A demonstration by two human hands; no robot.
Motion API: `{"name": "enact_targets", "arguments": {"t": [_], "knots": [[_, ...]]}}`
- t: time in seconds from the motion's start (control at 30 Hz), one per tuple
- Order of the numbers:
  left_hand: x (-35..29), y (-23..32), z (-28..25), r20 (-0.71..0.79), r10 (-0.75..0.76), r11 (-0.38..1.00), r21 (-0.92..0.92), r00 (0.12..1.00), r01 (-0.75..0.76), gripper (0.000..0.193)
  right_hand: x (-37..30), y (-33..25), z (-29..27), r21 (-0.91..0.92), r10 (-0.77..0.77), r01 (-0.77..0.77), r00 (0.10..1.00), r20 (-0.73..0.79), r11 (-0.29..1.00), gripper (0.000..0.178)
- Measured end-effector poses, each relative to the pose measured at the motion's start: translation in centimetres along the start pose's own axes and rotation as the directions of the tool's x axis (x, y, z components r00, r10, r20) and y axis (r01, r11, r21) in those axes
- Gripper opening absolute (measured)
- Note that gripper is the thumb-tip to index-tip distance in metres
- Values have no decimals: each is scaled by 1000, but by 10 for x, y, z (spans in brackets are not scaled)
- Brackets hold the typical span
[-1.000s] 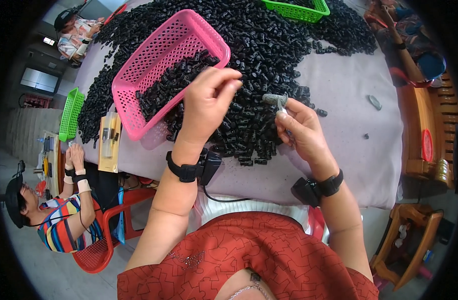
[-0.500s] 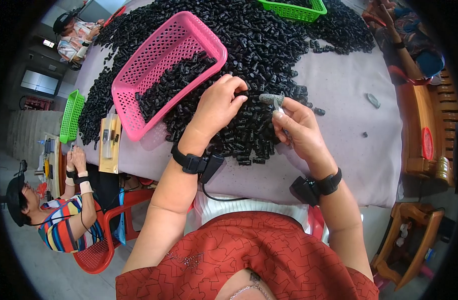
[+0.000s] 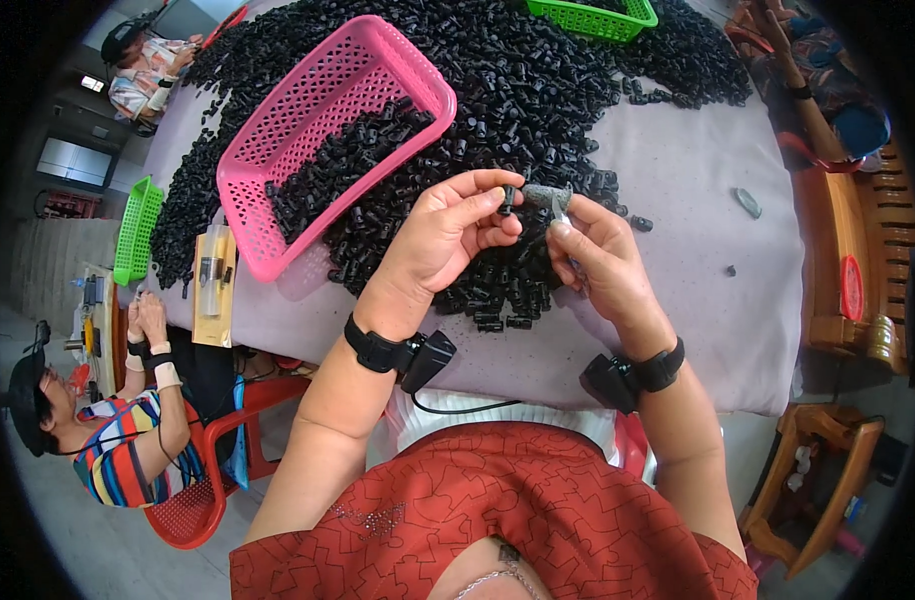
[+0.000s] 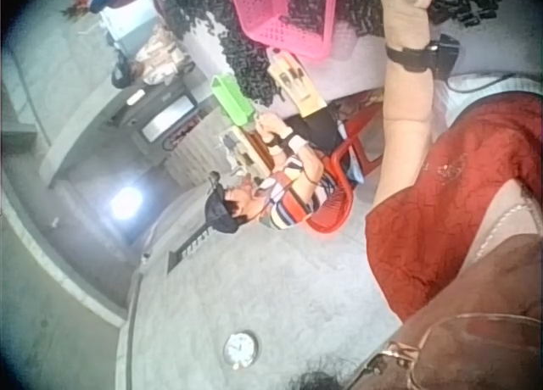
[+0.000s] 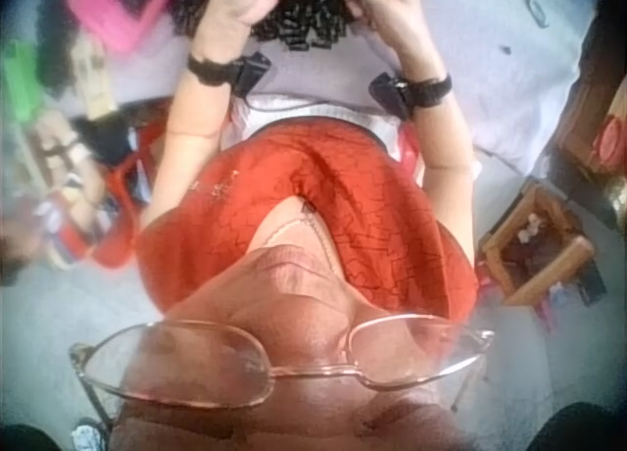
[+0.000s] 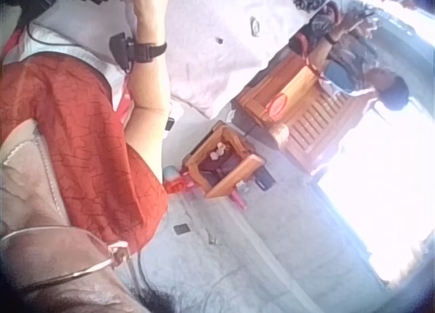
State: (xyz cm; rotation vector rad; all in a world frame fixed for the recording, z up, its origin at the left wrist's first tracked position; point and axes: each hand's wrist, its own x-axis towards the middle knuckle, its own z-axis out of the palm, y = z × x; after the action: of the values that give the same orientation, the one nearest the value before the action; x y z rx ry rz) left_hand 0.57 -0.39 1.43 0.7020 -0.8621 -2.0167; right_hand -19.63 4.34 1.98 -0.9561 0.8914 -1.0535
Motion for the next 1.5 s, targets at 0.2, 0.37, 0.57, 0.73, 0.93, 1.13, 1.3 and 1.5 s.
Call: {"name": "enact_targets", "arguments": {"t": [0.2,0.37,0.57,0.73,0.93,1.13,1.3,1.5], "knots": [[-1,-7,0,22,-50,986,-161,999,52,25,-3,-5,4,-7,-48,48,996,69,999,40],[0,-16,-2,-9,-90,955,-284,996,84,25,-4,-6,2,18,-9,6,985,175,1000,52],[1,-20,3,-10,-131,939,-321,991,121,23,-5,-5,6,5,12,-13,980,200,1000,54],[0,-19,6,18,-111,949,-295,994,111,23,-5,-6,6,3,0,-1,980,200,1000,54],[0,-21,3,19,-87,960,-266,996,89,28,-5,-6,4,-37,15,-8,978,209,999,55],[1,-22,0,52,-85,955,-281,995,96,29,-6,-9,6,-31,23,-17,977,213,999,55],[0,-21,-2,89,-87,949,-296,992,110,30,-5,-7,5,46,25,-38,969,244,998,54],[1,-21,0,65,-113,941,-312,991,128,29,-6,-5,3,-2,24,-24,974,227,1000,51]]}}
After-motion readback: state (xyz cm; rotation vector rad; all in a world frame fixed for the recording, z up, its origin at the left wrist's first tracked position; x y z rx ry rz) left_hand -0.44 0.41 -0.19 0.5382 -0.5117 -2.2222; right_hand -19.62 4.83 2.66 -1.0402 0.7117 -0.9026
